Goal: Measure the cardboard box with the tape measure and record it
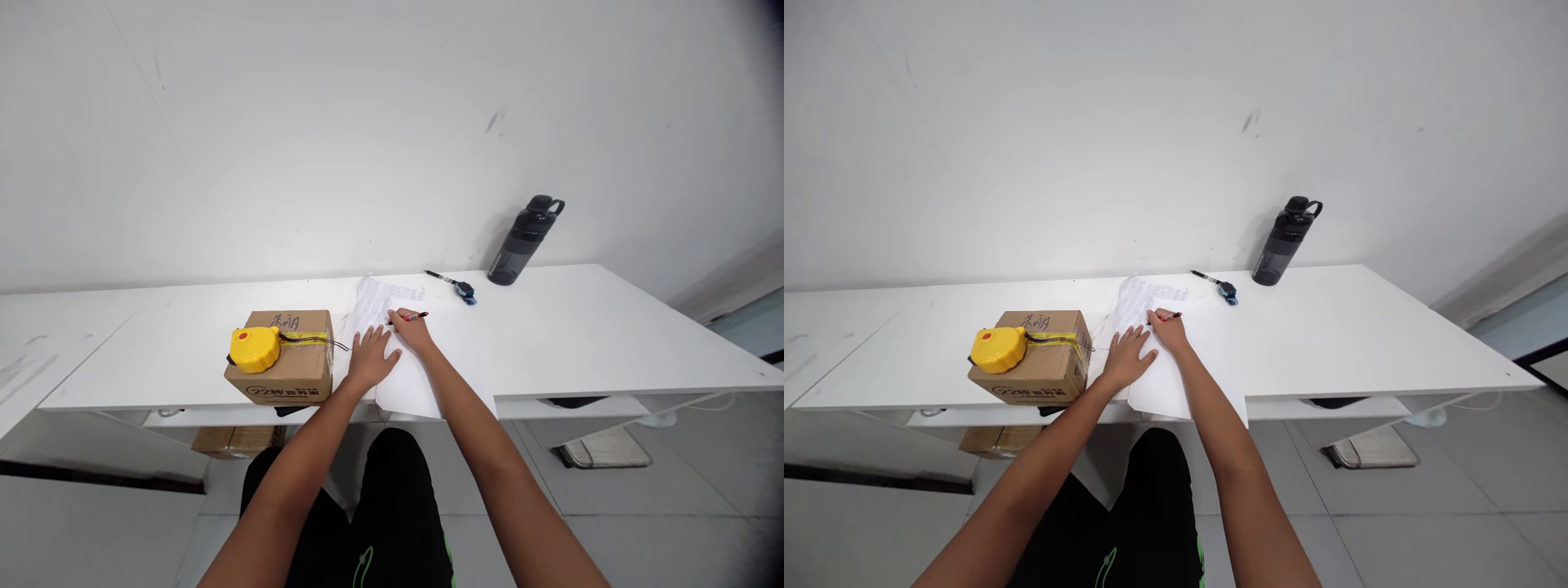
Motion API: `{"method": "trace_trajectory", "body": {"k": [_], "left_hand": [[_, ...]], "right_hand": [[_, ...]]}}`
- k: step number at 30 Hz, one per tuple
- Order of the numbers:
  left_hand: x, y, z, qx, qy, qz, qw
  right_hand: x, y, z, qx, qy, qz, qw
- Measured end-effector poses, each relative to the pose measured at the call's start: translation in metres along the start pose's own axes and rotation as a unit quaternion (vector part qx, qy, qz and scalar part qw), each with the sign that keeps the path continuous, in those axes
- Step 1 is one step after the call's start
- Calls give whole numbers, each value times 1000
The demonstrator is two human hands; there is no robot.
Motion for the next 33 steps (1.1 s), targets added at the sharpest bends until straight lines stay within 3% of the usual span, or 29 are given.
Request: {"method": "trace_trajectory", "body": {"k": [33], "left_hand": [[-2, 0, -1, -3, 1, 2, 1000]], "right_hand": [[4, -1, 5, -11, -13, 17, 1000]]}}
Point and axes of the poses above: each hand's wrist, its own y-axis away from the middle knuckle, its own x-axis out of the back of the hand, z = x × y, the point moved 6 cm from there along -y, towards the middle knuckle, and after that the axes turned 9 degrees about z, right-handed, at the moved point
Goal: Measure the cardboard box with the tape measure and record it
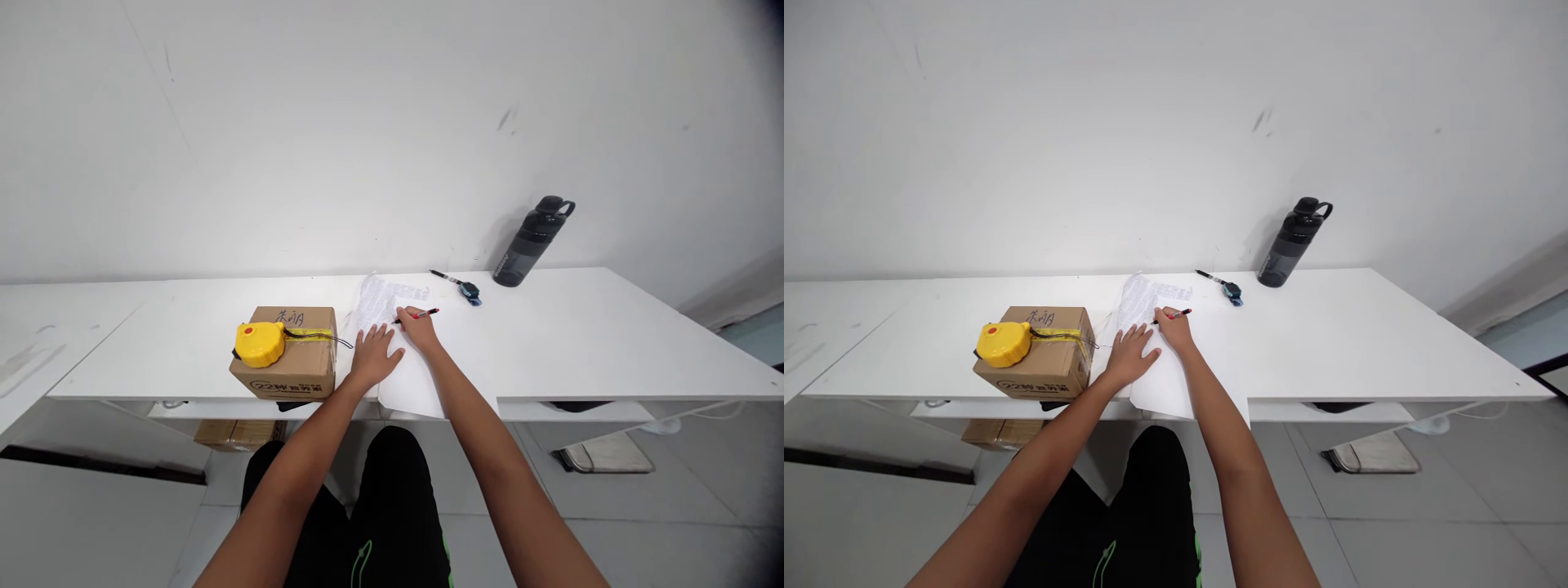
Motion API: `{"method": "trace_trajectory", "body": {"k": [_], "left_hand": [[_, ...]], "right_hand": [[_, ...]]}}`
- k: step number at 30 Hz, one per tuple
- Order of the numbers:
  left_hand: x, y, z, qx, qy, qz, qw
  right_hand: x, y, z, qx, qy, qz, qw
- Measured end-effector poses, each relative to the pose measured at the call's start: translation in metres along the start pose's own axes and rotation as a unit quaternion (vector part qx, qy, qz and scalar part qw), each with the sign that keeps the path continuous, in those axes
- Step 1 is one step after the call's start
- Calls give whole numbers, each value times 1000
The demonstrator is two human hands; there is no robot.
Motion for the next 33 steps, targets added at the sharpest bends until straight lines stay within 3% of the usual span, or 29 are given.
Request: {"method": "trace_trajectory", "body": {"k": [16, 33], "left_hand": [[1, 1, -2, 1, 3, 14, 1000], [3, 2, -4, 5, 14, 13, 1000]], "right_hand": [[-6, -1, 4, 3, 10, -14, 1000], [-5, 3, -1, 0, -7, 12, 1000]]}}
Point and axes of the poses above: each hand's wrist, its own y-axis away from the middle knuckle, its own x-axis out of the back of the hand, z = x × y, the point moved 6 cm from there along -y, towards the middle knuckle, and after that the axes turned 9 degrees about z, right-handed, at the moved point
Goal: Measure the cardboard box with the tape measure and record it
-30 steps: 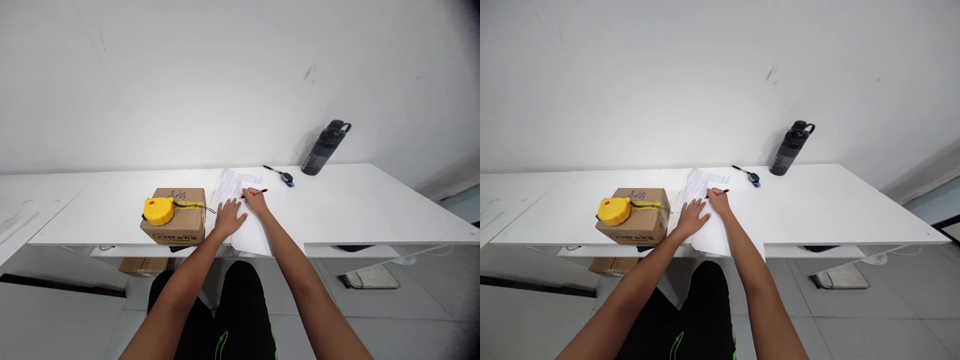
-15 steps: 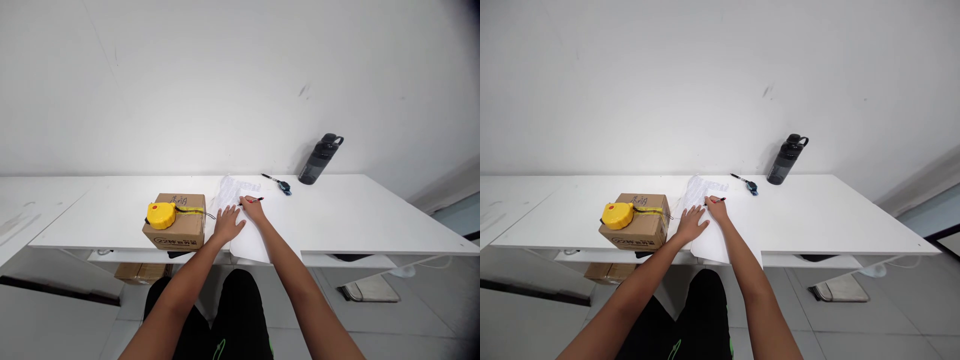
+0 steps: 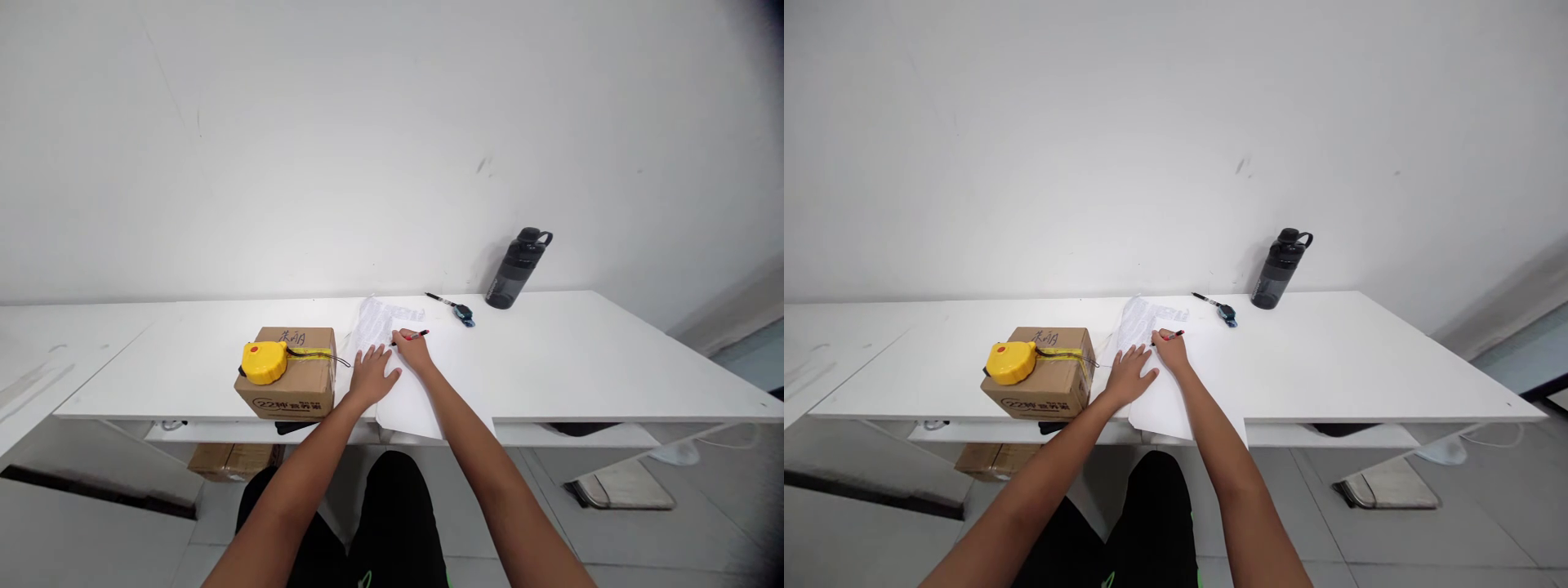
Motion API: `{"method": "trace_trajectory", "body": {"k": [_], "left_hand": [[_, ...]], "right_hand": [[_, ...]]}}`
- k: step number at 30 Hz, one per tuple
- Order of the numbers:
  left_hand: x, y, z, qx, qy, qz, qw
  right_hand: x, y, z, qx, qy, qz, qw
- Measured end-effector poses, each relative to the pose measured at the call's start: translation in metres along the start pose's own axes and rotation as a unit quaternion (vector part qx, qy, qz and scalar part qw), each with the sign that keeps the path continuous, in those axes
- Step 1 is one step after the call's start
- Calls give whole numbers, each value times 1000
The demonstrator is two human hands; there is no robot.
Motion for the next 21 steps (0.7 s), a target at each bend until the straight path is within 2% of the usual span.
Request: {"method": "trace_trajectory", "body": {"k": [21], "left_hand": [[0, -1, 0, 0, 22, 19, 1000]], "right_hand": [[7, 1, -1, -15, 2, 29, 999]]}}
Point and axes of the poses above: each hand's wrist, its own y-axis away from the middle knuckle, its own x-axis out of the back of the hand, z = x × y, the point moved 6 cm from there along -y, towards the middle knuckle, and after that the axes turned 9 degrees about z, right-handed, at the moved point
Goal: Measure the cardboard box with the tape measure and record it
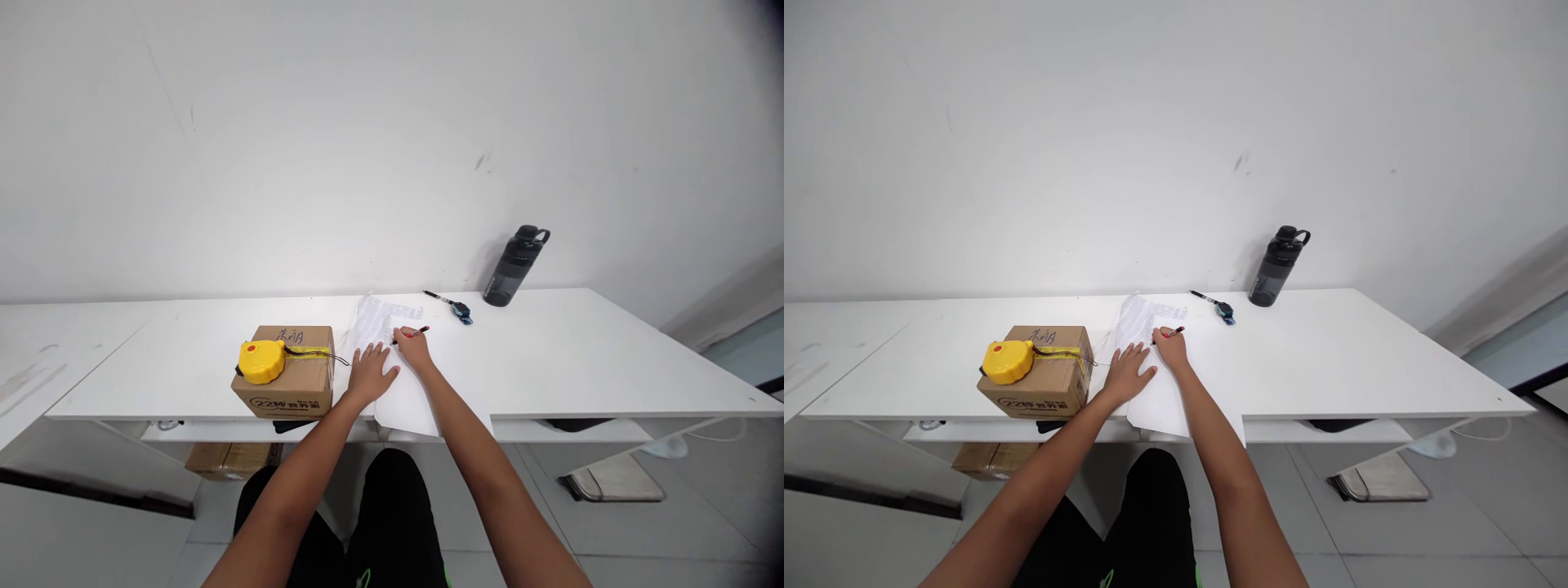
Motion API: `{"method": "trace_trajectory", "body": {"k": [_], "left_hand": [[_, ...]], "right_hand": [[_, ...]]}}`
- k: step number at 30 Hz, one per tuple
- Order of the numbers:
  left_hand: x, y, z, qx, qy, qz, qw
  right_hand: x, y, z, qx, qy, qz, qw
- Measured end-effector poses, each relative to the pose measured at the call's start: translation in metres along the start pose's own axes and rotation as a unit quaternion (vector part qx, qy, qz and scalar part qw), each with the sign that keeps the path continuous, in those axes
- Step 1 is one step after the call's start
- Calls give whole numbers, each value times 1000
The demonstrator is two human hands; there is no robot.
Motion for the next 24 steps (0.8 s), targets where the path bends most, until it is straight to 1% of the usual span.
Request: {"method": "trace_trajectory", "body": {"k": [4, 8, 11, 17, 21, 24], "left_hand": [[0, 1, 0, 2, 5, -1, 1000], [-1, 1, 0, 3, 4, -5, 1000], [-1, 0, 0, 3, -2, -3, 1000], [-1, 1, 0, 0, 4, 2, 1000], [1, -1, 0, 2, 25, 26, 999], [16, 4, 9, -21, 64, 78, 995]], "right_hand": [[2, 0, 1, -4, 3, 24, 1000], [1, -2, 4, -8, 6, 14, 1000], [2, -3, 8, -12, 6, 21, 1000], [1, -4, 8, 12, 26, 16, 999], [5, -1, 4, 44, 61, 37, 996], [8, 3, -3, 79, 75, 67, 992]]}}
Point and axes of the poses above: each hand's wrist, its own y-axis away from the middle knuckle, its own x-axis out of the back of the hand, z = x × y, the point moved 6 cm from there along -y, towards the middle knuckle, and after that the axes turned 9 degrees about z, right-handed, at the moved point
